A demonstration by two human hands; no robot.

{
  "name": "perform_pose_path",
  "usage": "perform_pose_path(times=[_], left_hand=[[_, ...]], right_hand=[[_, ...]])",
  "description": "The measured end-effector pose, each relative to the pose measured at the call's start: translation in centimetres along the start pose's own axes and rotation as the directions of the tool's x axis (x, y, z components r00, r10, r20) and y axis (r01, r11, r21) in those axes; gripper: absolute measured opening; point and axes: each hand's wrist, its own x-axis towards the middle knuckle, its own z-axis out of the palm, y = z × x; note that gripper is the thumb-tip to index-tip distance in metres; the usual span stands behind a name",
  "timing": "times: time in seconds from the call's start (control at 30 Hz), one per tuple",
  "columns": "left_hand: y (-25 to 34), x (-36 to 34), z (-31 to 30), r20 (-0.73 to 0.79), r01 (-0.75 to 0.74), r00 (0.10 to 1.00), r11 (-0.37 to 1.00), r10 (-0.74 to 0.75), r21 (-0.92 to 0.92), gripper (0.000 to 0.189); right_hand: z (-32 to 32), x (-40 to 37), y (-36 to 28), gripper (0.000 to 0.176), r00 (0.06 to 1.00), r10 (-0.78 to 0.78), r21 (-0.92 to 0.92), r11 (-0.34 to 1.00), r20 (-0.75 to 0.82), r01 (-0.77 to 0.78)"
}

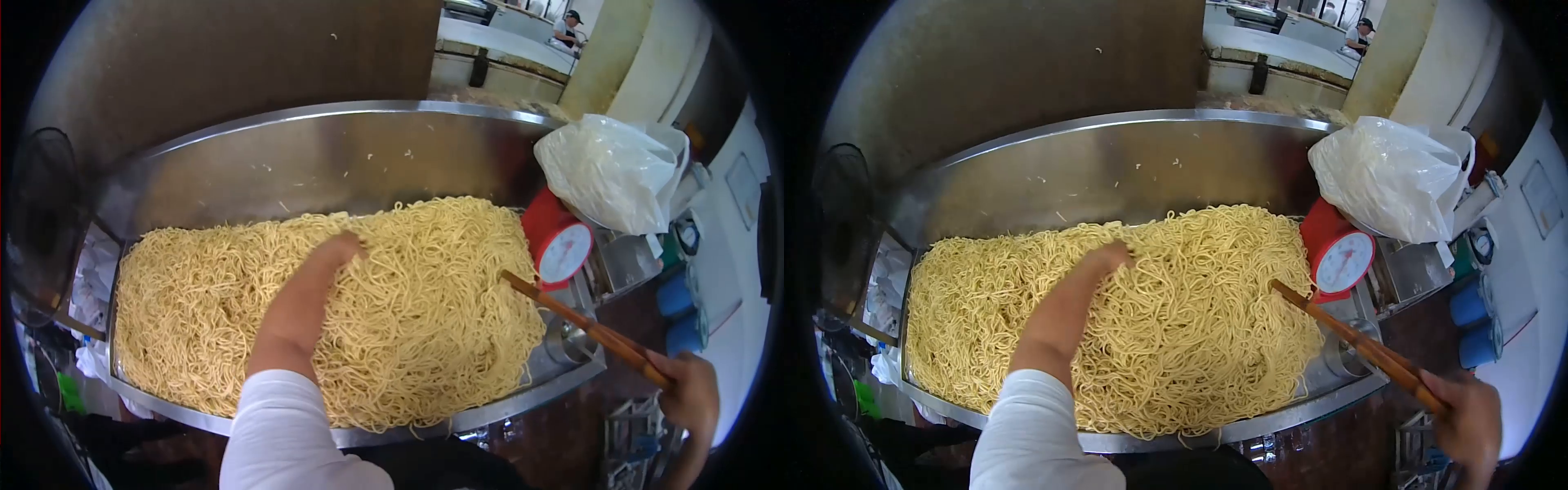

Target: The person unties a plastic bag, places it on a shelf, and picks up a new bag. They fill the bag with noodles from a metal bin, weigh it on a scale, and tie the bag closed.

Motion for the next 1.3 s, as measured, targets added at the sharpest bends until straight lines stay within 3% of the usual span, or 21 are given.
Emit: perform_pose_path(times=[0.07, 0.1, 0.23, 0.27, 0.33, 0.43, 0.53, 0.6, 0.63, 0.7, 0.77, 0.8, 0.83, 0.87, 0.9, 1.0, 1.07, 1.13, 1.17, 1.23, 1.3], left_hand=[[2.8, -2.1, -0.5, 0.224, -0.027, 0.974, 1.0, 0.025, 0.007, 0.059], [3.6, -4.3, -1.4, 0.226, -0.019, 0.974, 1.0, 0.017, 0.009, 0.059], [5.5, -14.4, -7.4, 0.014, -0.103, 0.993, 0.931, 0.115, -0.349, 0.038], [6.4, -17.8, -9.4, 0.018, -0.069, 0.997, 0.93, 0.081, -0.362, 0.036], [5.5, -21.1, -9.7, 0.034, 0.002, 0.999, 0.934, 0.011, -0.357, 0.032], [2.0, -22.0, -2.3, 0.048, 0.195, 0.979, 0.852, -0.197, -0.486, 0.034], [0.1, -24.3, 0.3, 0.253, 0.232, 0.959, 0.872, -0.13, -0.431, 0.042], [-0.8, -25.3, -2.5, 0.347, 0.029, 0.937, 0.988, 0.027, -0.154, 0.052], [-1.5, -25.4, -3.4, 0.117, -0.075, 0.991, 0.997, 0.07, 0.031, 0.059], [-1.5, -22.7, -9.5, 0.101, 0.071, 0.993, 0.991, -0.06, -0.116, 0.063], [-0.3, -18.3, -11.9, -0.034, 0.177, 0.981, 0.952, -0.191, -0.249, 0.054], [-1.2, -13.4, -10.4, 0.141, 0.108, 0.988, 0.955, -0.07, -0.278, 0.051], [-1.4, -9.6, -8.1, 0.309, 0.042, 0.949, 0.947, 0.061, -0.318, 0.053], [0.0, -8.3, -3.3, 0.204, -0.033, 0.976, 0.975, 0.079, -0.22, 0.055], [2.3, -7.8, 0.5, 0.09, -0.099, 0.99, 0.989, 0.109, -0.11, 0.058], [8.0, -10.9, -1.0, 0.3, -0.167, 0.915, 0.931, 0.269, -0.324, 0.055], [9.2, -11.9, -2.9, 0.136, 0.066, 0.99, 0.726, 0.037, -0.685, 0.048], [8.1, -13.0, -6.5, -0.162, -0.071, 0.986, 0.772, -0.042, -0.632, 0.061], [5.9, -12.7, -7.4, -0.123, -0.009, 0.984, 0.66, -0.126, -0.751, 0.058], [1.2, -13.7, -8.4, -0.224, -0.12, 0.974, 0.758, -0.035, -0.641, 0.058], [-1.9, -17.4, -6.9, -0.382, -0.095, 0.924, 0.961, -0.011, -0.258, 0.063]], right_hand=[[-2.1, -1.2, -1.8, 0.054, 0.984, 0.158, 0.092, 0.982, 0.085, -0.166], [-1.8, -0.7, -2.5, 0.054, 0.984, 0.152, 0.096, 0.982, 0.09, -0.16], [5.5, 6.7, -6.8, 0.061, 0.897, -0.344, 0.065, 0.938, 0.277, 0.34], [9.6, 9.5, -9.5, 0.061, 0.913, -0.345, -0.031, 0.932, 0.216, 0.36], [13.2, 15.6, -17.1, 0.056, 0.87, -0.425, 0.1, 0.905, 0.252, 0.413], [18.6, 19.6, -23.7, 0.068, 0.873, -0.472, 0.217, 0.872, 0.128, 0.439], [19.3, 15.9, -20.4, 0.069, 0.852, -0.516, 0.279, 0.835, 0.094, 0.475], [17.4, 14.1, -15.1, 0.069, 0.816, -0.489, 0.436, 0.835, 0.309, 0.335], [16.2, 13.3, -12.3, 0.076, 0.792, -0.489, 0.425, 0.845, 0.366, 0.325], [13.6, 10.9, -6.3, 0.072, 0.81, -0.528, 0.646, 0.716, 0.255, 0.264], [4.7, 6.1, -3.1, 0.068, 0.89, -0.351, 0.413, 0.885, 0.291, 0.215], [2.2, 4.5, -2.7, 0.066, 0.918, -0.261, 0.351, 0.924, 0.298, 0.149], [2.2, 3.0, -0.6, 0.064, 0.918, -0.237, 0.553, 0.833, 0.318, 0.023], [2.2, 2.2, -0.6, 0.064, 0.92, -0.221, 0.543, 0.84, 0.324, 0.011], [2.2, 1.8, -0.6, 0.063, 0.912, -0.229, 0.454, 0.889, 0.34, 0.054], [5.9, 4.0, -8.3, 0.07, 0.882, -0.22, 0.019, 0.972, 0.416, 0.233], [10.8, 7.7, -13.3, 0.069, 0.891, -0.291, -0.001, 0.95, 0.349, 0.311], [14.0, 12.0, -16.9, 0.071, 0.895, -0.38, 0.118, 0.925, 0.232, 0.362], [16.0, 13.2, -17.5, 0.072, 0.889, -0.432, 0.17, 0.897, 0.154, 0.407], [16.9, 12.6, -17.8, 0.074, 0.886, -0.427, 0.168, 0.901, 0.18, 0.4], [16.3, 11.1, -16.3, 0.074, 0.879, -0.421, 0.178, 0.905, 0.223, 0.388]])
